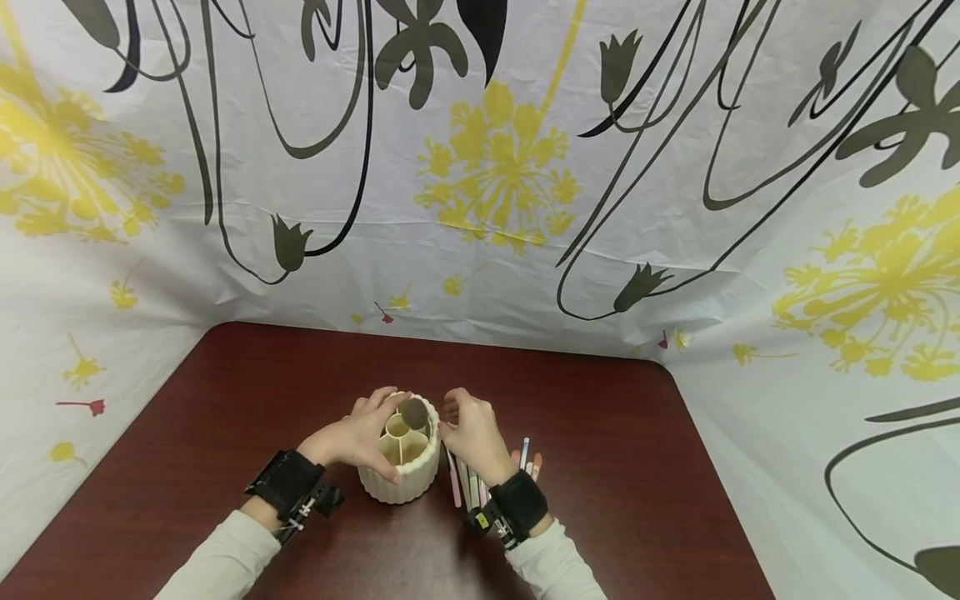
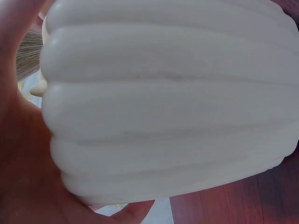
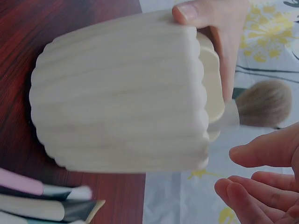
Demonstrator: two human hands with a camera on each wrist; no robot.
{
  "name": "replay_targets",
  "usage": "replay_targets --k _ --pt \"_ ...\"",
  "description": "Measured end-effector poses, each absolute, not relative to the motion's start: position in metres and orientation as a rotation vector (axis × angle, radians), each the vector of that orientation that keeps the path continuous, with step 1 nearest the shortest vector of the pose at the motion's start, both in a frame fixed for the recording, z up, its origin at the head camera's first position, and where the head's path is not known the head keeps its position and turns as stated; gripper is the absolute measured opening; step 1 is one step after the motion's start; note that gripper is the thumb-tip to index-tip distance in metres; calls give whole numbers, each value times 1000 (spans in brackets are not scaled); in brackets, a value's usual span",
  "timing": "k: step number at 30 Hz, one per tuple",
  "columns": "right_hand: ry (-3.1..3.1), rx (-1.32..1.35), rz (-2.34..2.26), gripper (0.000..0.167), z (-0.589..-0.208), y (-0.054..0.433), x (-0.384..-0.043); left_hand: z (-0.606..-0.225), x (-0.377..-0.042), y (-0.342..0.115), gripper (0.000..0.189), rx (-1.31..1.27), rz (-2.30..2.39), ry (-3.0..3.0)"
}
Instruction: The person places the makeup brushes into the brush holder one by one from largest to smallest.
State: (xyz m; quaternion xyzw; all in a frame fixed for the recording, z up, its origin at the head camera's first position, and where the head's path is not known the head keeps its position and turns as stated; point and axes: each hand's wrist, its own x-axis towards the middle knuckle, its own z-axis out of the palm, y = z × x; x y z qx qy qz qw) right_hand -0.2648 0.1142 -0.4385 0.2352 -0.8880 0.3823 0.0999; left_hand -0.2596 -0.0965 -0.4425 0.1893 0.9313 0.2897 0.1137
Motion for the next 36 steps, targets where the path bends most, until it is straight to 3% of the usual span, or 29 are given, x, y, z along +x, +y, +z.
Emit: replay_targets --k 9,21,36 --pt "-2668 633 1109 36 -448 131 -266 -443 -259 -96 120 569 831 2733" --pt "-2818 495 1103 31 -469 145 -269 -438 -262 -99 124 593 789 2685" --pt "-2860 516 916 21 -500 157 -270 -430 -268 -104 124 675 786 2606"
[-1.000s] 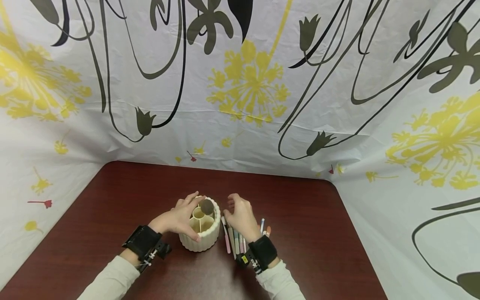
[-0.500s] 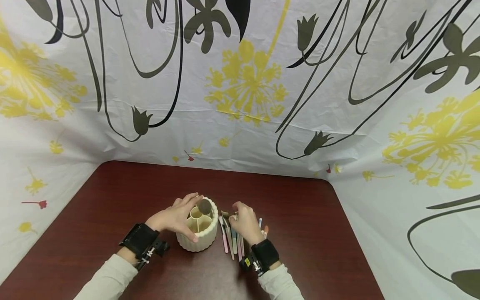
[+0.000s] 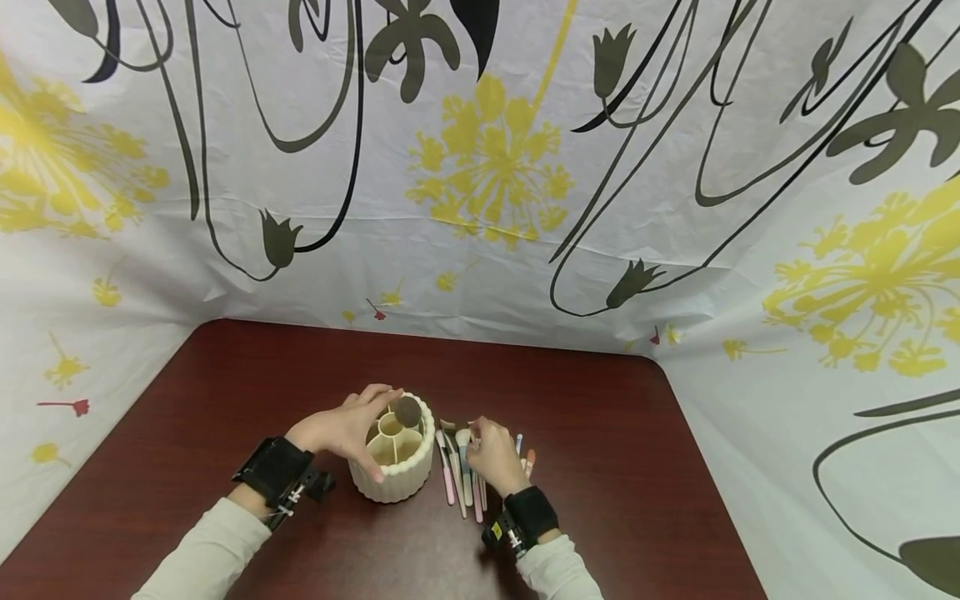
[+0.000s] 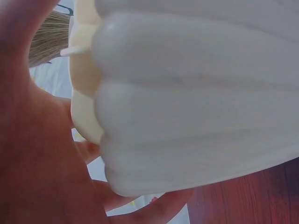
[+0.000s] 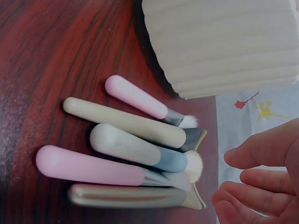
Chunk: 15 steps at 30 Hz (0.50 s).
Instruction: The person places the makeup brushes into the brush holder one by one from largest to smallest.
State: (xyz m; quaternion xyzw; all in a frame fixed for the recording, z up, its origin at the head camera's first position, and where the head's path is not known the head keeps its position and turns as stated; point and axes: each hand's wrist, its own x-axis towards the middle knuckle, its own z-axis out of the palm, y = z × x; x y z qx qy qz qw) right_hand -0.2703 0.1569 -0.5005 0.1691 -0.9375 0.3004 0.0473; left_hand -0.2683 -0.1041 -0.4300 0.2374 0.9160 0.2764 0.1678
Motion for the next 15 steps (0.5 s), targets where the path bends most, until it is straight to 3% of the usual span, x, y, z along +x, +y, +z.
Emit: replay_targets --k 15 --pt "-2893 497 921 21 -512 158 -268 -431 -267 -105 123 665 809 2604"
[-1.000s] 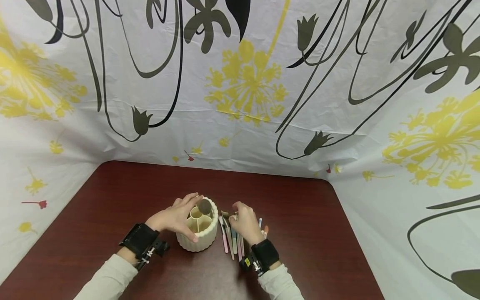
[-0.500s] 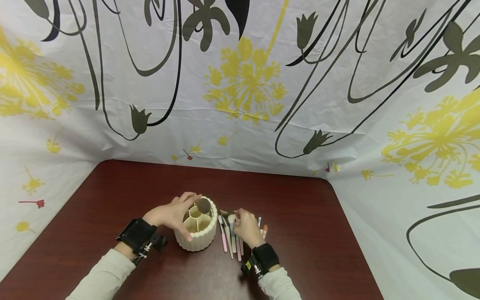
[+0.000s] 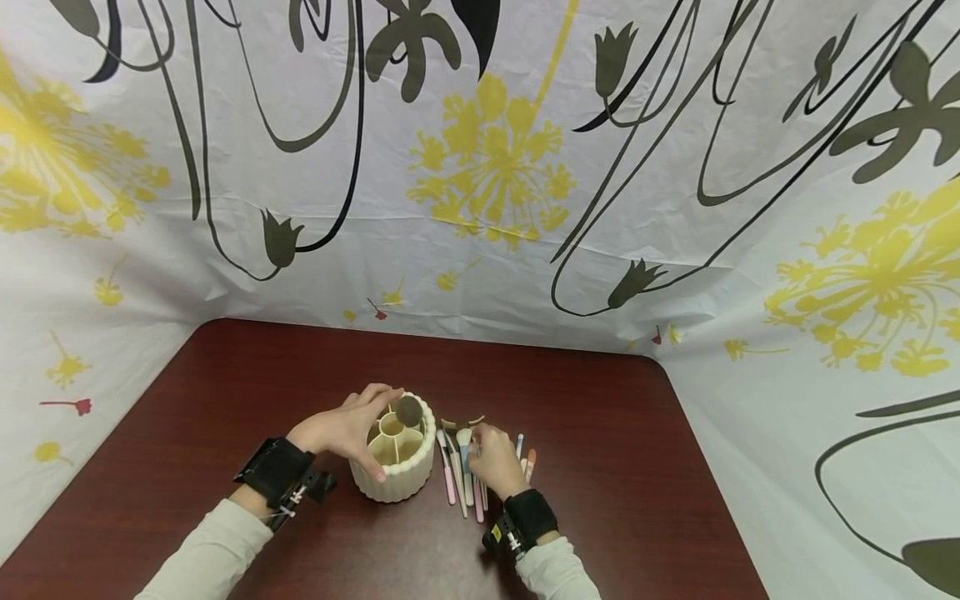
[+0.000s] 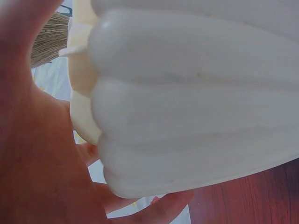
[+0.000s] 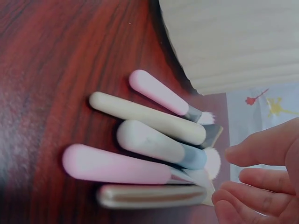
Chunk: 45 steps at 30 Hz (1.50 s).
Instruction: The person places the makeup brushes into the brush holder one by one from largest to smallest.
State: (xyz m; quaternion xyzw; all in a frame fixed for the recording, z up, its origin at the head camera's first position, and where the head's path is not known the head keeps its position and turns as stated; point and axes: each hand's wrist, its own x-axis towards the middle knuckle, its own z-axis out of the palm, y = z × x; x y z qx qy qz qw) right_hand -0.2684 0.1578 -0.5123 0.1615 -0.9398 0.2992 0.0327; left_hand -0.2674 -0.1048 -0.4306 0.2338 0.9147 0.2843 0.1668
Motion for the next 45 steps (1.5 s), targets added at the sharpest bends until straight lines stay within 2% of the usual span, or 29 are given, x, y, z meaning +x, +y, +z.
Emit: replay_targets --k 7,17,35,45 --pt "-2884 531 908 22 -517 154 -266 -430 -264 -103 123 631 807 2622" --pt "-2891 387 877 24 -522 161 -268 -429 -258 -101 124 583 813 2651" --pt "-2925 280 894 28 -531 169 -271 -428 -253 -99 128 508 779 2679" --pt "-2963 229 817 15 -534 170 -272 -428 -251 -96 127 449 751 2698"
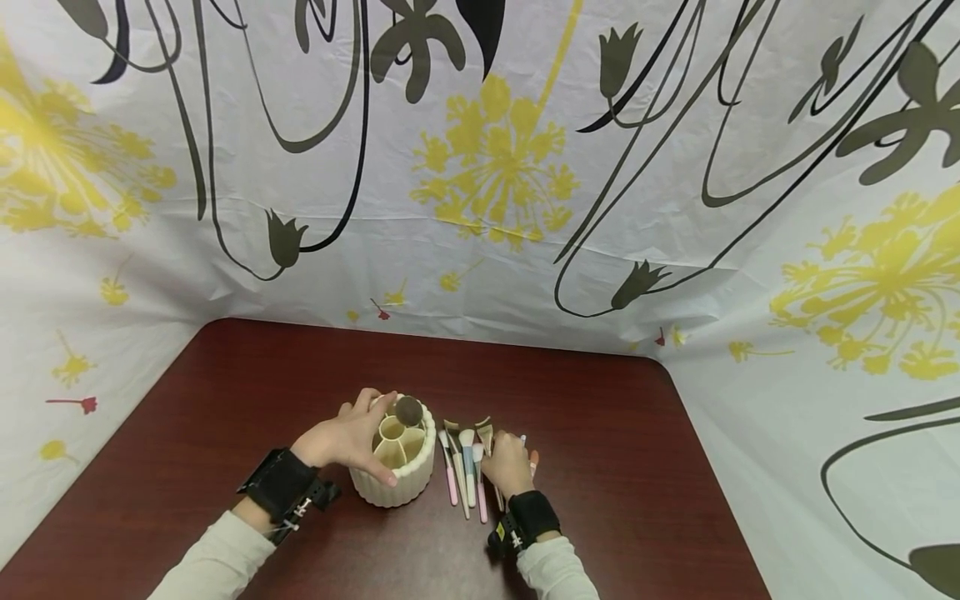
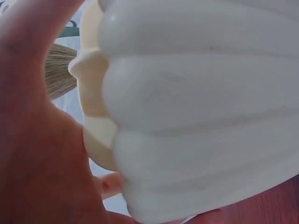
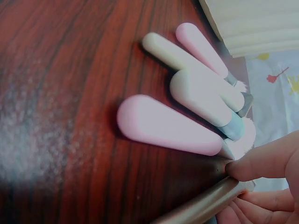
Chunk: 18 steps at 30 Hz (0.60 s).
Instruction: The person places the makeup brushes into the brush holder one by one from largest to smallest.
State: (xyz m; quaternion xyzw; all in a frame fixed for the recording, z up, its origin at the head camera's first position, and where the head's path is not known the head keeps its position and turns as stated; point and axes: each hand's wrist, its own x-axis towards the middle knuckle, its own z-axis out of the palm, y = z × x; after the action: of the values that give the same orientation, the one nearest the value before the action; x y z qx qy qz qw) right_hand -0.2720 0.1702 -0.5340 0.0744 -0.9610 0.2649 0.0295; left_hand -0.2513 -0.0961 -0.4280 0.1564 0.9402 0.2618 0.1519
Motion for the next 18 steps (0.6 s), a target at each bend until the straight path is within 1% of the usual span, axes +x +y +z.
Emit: replay_targets --k 2,5,10,15,18 --pt "-2975 224 827 7 -534 170 -272 -428 -251 -95 127 441 751 2705" --pt "-2967 240 830 10 -534 170 -271 -428 -250 -94 127 427 742 2719" --pt "-2963 218 831 8 -531 170 -271 -428 -249 -91 127 403 710 2733" --pt "-2952 132 804 17 -523 169 -271 -426 -249 -90 127 400 699 2735" --pt "-2898 144 860 23 -513 167 -270 -425 -249 -91 127 405 701 2731"
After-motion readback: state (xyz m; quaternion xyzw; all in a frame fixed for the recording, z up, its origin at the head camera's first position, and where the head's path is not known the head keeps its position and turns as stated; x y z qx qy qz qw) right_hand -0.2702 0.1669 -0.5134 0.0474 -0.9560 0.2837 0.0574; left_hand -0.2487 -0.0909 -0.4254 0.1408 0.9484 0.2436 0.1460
